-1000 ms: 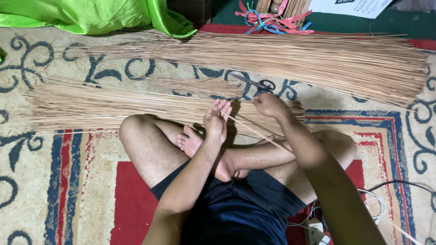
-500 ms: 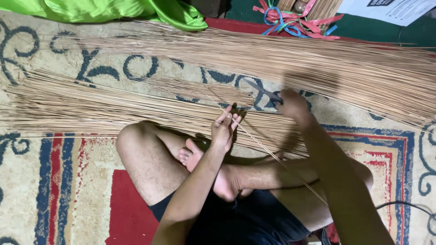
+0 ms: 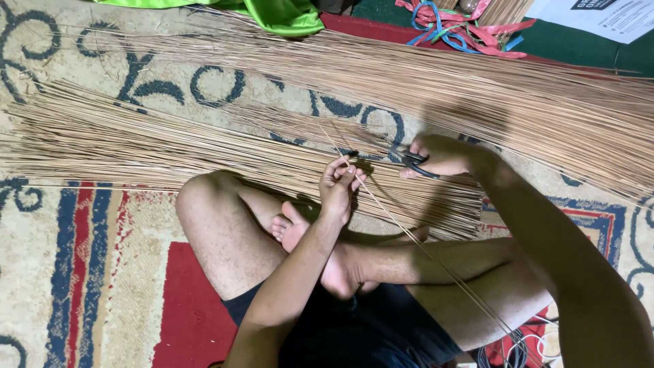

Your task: Bundle thin wooden sticks and tie them securely using thin strips and scissors.

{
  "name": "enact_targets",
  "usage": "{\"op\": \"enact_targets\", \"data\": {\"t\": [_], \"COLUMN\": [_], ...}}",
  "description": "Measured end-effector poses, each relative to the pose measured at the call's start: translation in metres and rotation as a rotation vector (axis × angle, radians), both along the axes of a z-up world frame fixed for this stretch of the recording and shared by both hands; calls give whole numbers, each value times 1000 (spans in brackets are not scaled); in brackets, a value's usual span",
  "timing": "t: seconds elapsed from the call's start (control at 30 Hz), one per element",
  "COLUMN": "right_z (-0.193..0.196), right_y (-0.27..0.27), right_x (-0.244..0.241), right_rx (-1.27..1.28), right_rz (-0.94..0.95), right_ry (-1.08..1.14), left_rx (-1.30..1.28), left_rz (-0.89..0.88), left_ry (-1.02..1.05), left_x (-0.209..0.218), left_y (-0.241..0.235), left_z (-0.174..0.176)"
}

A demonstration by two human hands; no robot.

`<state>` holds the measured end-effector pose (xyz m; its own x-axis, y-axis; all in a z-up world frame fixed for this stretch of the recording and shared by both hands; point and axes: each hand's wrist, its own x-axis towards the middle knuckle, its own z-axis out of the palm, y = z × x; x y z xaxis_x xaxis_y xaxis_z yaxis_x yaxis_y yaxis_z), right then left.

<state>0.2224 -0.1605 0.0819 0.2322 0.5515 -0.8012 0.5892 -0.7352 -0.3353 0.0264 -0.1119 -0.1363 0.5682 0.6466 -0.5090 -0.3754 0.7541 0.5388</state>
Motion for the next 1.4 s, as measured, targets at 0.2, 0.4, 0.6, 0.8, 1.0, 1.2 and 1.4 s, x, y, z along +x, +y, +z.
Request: {"op": "enact_targets", "data": {"t": [0.2,0.4,0.6,0.8,1.0,1.2,1.4], "right_z": [-12,-42,-48,-37,-45,-48,-66], "right_y": [20,28,42,53,54,53,52], "right_x": [22,42,41,34,37,39,45], "right_rx": [-66,-142,-172,-190,-198,-187,-186], "right_rz": [57,144,205,228,229,221,259], "right_ry": [12,26,15,9,9,26,1], "left_rx": [-13,-9,-18,-33,-35,-33,-30], "left_rz": [-22,-52,-46,-46,-43,-51,-52], "left_ry": [-13,40,56,64,65,73,74], "left_x": [1,2,2,2,4,3,2], "left_y": [2,2,4,5,3,4,5], "left_z": [0,5,12,12,7,10,10]}}
